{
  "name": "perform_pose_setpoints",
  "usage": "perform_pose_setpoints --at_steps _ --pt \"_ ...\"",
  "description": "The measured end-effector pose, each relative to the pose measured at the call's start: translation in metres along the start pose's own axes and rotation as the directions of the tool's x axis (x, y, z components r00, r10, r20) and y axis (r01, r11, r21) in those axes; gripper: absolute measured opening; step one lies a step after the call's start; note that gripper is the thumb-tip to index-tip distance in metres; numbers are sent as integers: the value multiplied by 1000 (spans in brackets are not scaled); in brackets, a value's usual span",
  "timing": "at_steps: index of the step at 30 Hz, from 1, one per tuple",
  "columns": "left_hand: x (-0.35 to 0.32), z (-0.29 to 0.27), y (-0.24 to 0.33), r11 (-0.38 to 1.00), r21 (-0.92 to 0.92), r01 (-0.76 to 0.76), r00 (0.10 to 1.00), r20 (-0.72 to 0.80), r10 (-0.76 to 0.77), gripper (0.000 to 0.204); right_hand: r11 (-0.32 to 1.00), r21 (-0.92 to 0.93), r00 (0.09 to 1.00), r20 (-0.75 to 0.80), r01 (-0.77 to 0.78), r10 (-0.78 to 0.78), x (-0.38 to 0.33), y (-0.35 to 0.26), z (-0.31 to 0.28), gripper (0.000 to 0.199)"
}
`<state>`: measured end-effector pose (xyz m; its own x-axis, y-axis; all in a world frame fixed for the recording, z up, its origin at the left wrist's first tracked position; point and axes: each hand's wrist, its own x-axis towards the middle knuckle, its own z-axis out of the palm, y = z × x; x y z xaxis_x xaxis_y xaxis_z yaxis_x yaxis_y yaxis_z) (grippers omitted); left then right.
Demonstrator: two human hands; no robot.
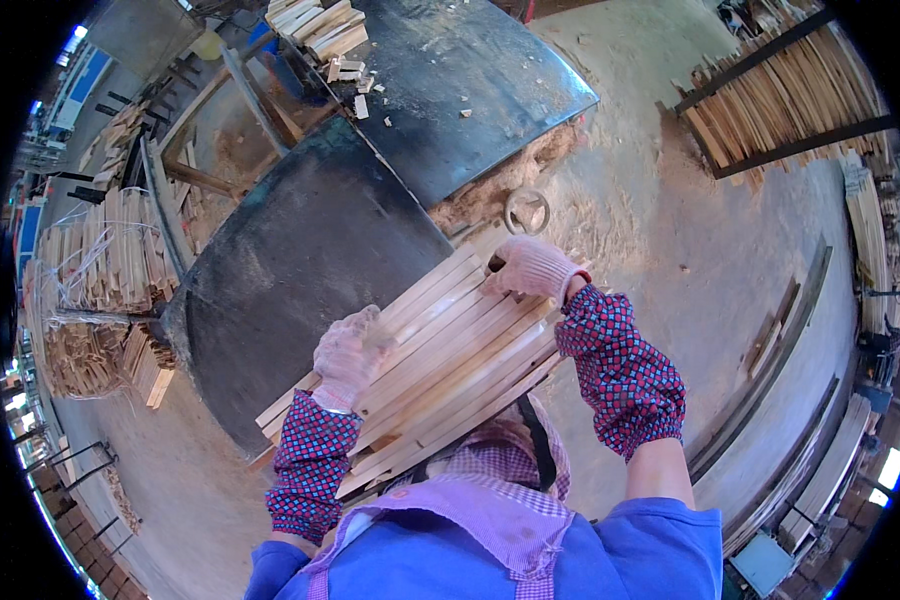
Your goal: The person walks through a workshop carrying wooden planks and places them on a table. They then pick up a stack of planks, separate them, and arrange them into neat piles on the table surface.
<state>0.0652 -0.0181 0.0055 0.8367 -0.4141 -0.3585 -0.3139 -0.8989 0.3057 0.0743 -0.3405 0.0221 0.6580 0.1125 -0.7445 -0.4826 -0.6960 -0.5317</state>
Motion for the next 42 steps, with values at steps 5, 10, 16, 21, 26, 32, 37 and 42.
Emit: perform_pose_setpoints --at_steps 5,10,16,21,26,32,37,42 --pt "2 -20 16 995 14 96 988 118 -97 60 930 -353 915 -331 105 -229 -3 16 15 37" --pt "0 1 2 999 47 -3 999 53 0 61 919 -385 901 -424 -83 -96 -36 -5 30 36" --pt "-1 4 4 996 82 -46 999 14 45 59 814 -542 760 -613 -208 -215 -46 7 60 27" --pt "0 -2 9 997 70 -30 1000 7 29 58 813 -554 879 -461 -178 -121 -38 11 63 19" --pt "-5 -25 20 989 120 88 996 -3 -89 70 792 -604 860 -446 -85 -248 -26 31 68 15" --pt "-9 3 -6 987 157 41 996 -83 -28 84 860 -508 793 -506 44 -340 -19 41 79 13" --pt "-20 14 12 930 363 51 992 -130 -3 85 835 -550 730 -560 25 -392 -36 30 74 19" --pt "-30 11 23 936 352 13 975 -214 67 85 979 -44 647 -744 199 -165 -70 32 14 36"
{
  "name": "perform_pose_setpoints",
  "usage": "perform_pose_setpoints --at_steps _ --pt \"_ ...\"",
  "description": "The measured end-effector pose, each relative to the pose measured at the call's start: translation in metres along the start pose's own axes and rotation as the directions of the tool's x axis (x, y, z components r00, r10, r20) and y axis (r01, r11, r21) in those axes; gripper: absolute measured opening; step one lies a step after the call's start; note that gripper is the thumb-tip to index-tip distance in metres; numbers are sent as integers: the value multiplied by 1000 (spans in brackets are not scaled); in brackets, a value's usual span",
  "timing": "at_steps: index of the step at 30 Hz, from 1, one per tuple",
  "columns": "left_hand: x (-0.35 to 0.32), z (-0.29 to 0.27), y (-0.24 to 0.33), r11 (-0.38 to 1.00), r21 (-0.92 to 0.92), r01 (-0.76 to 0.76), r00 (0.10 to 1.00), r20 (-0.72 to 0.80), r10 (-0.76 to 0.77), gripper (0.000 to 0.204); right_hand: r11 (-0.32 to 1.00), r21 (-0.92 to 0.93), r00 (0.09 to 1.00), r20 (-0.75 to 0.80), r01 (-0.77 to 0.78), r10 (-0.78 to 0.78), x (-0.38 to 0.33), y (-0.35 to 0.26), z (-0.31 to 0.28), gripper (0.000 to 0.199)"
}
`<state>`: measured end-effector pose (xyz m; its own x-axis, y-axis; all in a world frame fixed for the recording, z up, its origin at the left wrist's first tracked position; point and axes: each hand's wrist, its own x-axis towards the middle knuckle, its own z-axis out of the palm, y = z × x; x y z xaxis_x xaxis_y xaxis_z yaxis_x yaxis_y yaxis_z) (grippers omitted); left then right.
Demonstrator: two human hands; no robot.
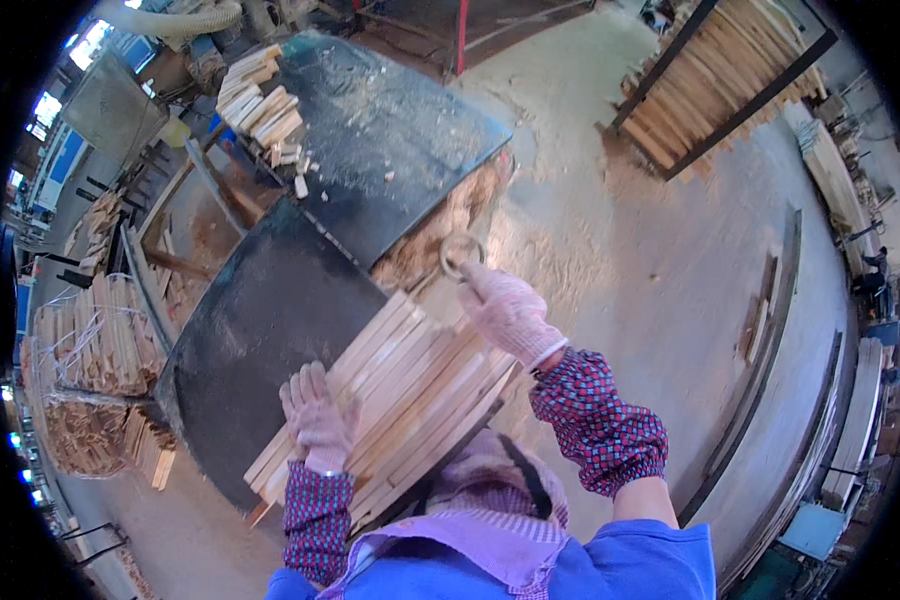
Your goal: The person walks through a workshop carrying wooden planks and places them on a table. They then pick up a stack of planks, separate them, and arrange them into neat piles on the table surface.
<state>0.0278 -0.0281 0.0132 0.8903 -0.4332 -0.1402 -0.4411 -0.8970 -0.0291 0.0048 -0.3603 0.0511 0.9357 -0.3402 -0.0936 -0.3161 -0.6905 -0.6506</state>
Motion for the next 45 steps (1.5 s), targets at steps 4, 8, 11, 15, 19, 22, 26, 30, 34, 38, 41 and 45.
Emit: perform_pose_setpoints --at_steps 4,8,11,15,19,22,26,30,34,38,41,45 --pt "2 -15 9 1000 17 21 999 38 -22 85 850 491 973 -21 -189 229 62 44 -45 42" --pt "3 -7 14 998 13 62 998 -8 -61 85 736 617 925 -33 -279 377 161 110 -64 38" --pt "6 -2 14 1000 -7 29 998 -58 -30 79 806 513 910 -107 -295 401 252 191 -60 39" --pt "6 -23 16 995 -37 96 993 72 -93 76 889 239 910 -45 -391 412 359 209 -34 50" --pt "1 -12 10 992 -53 116 985 138 -108 78 904 22 897 142 -426 419 433 237 -1 67" --pt "-2 -11 11 986 -24 167 967 201 -158 80 940 -16 927 164 -341 339 462 251 27 66" --pt "1 -16 23 988 -93 127 990 74 -120 78 996 -38 907 417 79 -56 486 252 34 37" --pt "1 -5 25 985 -80 152 988 21 -151 78 876 288 871 426 -386 243 502 261 41 46" --pt "14 -11 27 985 -79 150 988 -24 -153 74 887 352 939 273 -298 207 497 253 35 46" --pt "5 -17 31 975 -81 209 978 2 -209 73 979 153 982 153 -134 110 494 256 49 46" --pt "4 -19 27 980 -66 186 982 33 -184 73 1000 17 995 104 -8 6 471 267 33 38" --pt "13 -28 22 973 -61 224 965 154 -212 75 976 214 992 -108 -42 66 393 230 -30 36"
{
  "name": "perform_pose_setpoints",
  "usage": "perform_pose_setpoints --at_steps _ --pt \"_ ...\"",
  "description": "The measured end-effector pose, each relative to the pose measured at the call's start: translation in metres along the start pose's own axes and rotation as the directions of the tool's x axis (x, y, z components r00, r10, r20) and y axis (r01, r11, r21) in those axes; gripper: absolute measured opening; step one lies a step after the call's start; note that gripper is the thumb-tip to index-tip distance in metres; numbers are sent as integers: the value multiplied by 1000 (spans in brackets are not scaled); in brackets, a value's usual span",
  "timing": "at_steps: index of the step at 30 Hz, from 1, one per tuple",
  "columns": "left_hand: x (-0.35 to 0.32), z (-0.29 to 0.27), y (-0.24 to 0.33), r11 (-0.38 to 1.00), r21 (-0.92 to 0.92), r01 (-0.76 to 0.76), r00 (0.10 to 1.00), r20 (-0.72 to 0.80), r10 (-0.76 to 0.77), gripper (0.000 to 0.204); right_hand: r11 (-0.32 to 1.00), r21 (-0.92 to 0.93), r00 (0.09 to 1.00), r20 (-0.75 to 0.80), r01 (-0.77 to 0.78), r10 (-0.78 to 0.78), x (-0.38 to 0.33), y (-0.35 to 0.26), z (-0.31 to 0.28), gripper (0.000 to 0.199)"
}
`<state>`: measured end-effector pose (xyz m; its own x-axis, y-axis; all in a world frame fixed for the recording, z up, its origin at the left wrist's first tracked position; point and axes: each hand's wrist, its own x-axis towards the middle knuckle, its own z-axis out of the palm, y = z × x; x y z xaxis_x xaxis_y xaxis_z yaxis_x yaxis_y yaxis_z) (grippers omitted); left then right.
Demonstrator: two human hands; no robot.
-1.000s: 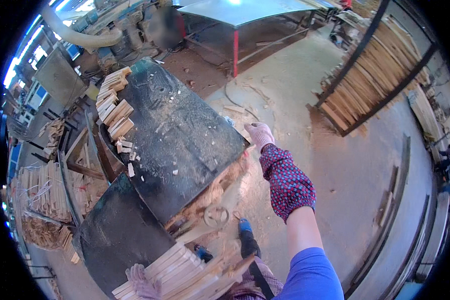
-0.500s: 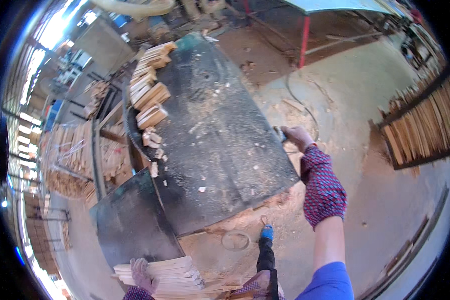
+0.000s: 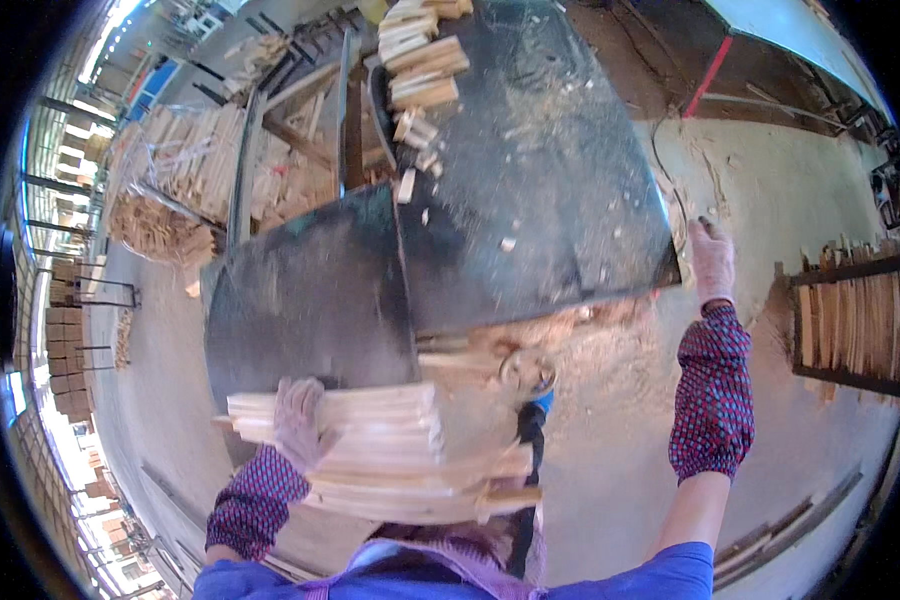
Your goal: The person walks through a workshop carrying wooden planks and places them on a table. They then pick up a stack of planks, separate them, and arrange them into neat piles on the table surface.
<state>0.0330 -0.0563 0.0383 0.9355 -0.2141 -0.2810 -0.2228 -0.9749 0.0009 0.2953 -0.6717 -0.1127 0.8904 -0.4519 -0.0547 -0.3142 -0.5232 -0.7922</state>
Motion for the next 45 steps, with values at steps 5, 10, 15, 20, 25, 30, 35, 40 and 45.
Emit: perform_pose_setpoints --at_steps 5,10,15,20,25,30,35,40,45 --pt "-5 5 2 999 -7 -41 998 -52 41 76 892 439 994 61 -104 86 -192 -93 -84 31" --pt "-5 18 -5 997 -62 -42 992 -119 35 79 911 409 877 458 -61 -147 -454 -152 -77 40" --pt "-1 11 -9 994 -100 -48 998 -45 44 83 802 200 645 713 -563 275 -628 -159 66 37" --pt "-10 19 -52 995 -95 -41 991 -131 28 76 907 84 684 685 -413 249 -652 -195 137 61" --pt "-23 9 -73 999 29 -20 1000 13 19 65 883 3 600 735 -470 316 -661 -181 176 79" --pt "-19 18 -76 1000 -13 23 999 49 -22 62 977 27 708 694 -211 134 -657 -176 186 60" --pt "-2 8 -83 996 -78 37 999 40 -34 59 957 18 743 627 288 -235 -634 -191 196 31" --pt "48 -4 -110 997 -77 -4 996 -86 -3 54 941 -112 845 483 319 -229 -598 -216 229 34" --pt "122 -31 -141 999 -25 38 996 -80 -40 55 859 467 914 405 -209 2 -531 -273 272 44"
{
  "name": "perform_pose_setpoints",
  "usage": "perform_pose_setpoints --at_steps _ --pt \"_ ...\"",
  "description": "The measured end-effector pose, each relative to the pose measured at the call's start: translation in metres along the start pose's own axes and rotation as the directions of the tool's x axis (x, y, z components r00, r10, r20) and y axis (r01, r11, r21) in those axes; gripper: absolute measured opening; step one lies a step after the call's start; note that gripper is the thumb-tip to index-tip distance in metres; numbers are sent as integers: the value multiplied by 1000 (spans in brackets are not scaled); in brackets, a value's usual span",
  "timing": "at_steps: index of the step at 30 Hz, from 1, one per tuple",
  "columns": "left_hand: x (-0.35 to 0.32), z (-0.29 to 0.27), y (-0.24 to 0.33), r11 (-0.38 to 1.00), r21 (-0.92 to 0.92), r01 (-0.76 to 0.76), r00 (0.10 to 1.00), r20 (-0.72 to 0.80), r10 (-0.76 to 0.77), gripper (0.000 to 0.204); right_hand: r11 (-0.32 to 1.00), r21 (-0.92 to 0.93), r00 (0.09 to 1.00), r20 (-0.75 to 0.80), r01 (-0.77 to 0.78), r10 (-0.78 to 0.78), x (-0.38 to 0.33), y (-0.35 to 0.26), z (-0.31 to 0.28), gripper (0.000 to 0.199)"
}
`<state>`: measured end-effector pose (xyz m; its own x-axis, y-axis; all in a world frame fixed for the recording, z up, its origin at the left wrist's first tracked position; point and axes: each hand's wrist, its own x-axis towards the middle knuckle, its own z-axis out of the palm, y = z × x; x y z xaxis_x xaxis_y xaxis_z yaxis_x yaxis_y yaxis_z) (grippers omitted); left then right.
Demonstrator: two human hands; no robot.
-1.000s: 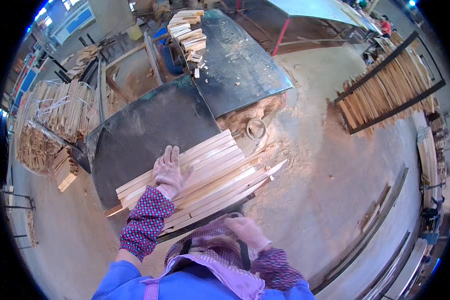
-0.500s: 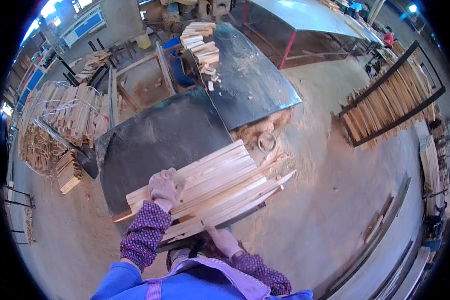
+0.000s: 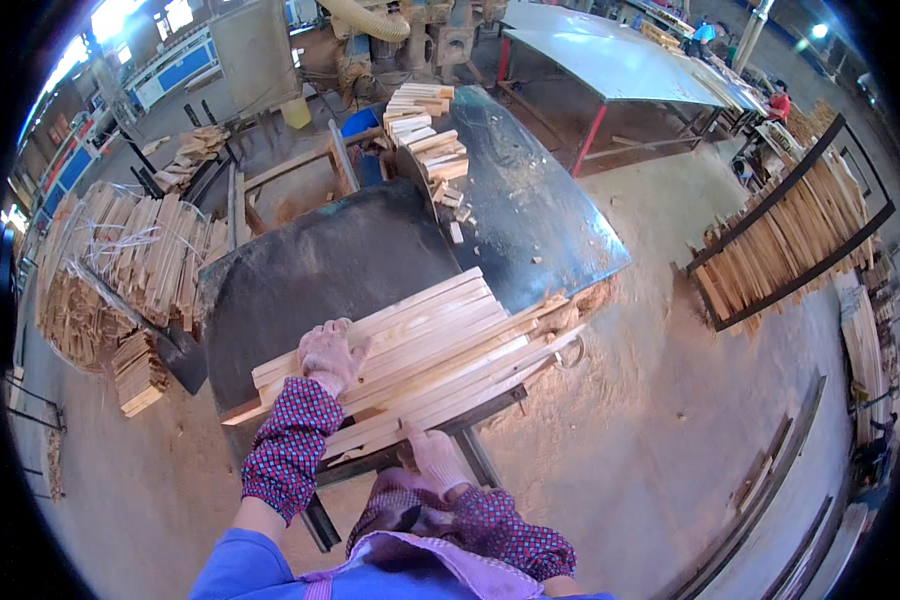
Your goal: The person walks through a workshop carrying wooden planks and places them on a table. They then pick up a stack of planks, separate them, and arrange them into neat piles on the table surface.
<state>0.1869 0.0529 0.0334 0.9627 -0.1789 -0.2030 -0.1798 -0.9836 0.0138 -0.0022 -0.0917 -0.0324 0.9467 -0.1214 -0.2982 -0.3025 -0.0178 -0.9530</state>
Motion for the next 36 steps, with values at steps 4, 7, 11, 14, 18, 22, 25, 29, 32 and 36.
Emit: perform_pose_setpoints --at_steps 4,7,11,14,18,22,25,29,32,36 --pt "71 -12 -28 1000 25 -2 1000 -16 2 61 948 -314 992 -129 -53 13 69 -28 25 43" --pt "116 -18 -57 999 46 5 998 -63 -3 63 905 -191 925 -76 -381 373 122 -65 47 50" --pt "179 -35 -79 1000 21 3 997 -74 -2 65 890 -265 928 -104 -372 357 200 -56 68 79" --pt "213 -43 -89 1000 -16 7 998 -69 -8 66 913 -120 921 -48 -390 387 240 -61 79 74" --pt "249 -50 -107 999 -44 12 997 -72 -15 68 908 -10 908 -29 -419 418 271 -96 91 68" --pt "278 -53 -119 999 -43 14 995 -102 -18 67 923 59 925 3 -381 381 306 -94 102 63" --pt "303 -67 -140 998 -59 22 994 -109 -29 65 923 160 935 -5 -349 354 326 -121 122 54" --pt "329 -71 -138 997 -81 10 997 -79 -17 62 994 -9 993 -56 -107 106 371 -96 122 51" --pt "354 -74 -142 993 -116 -11 992 -123 -4 60 982 -78 976 -146 -173 161 413 -91 131 62" --pt "368 -59 -179 992 -119 -49 967 -253 17 58 920 -383 996 -71 -79 56 410 -115 140 62"
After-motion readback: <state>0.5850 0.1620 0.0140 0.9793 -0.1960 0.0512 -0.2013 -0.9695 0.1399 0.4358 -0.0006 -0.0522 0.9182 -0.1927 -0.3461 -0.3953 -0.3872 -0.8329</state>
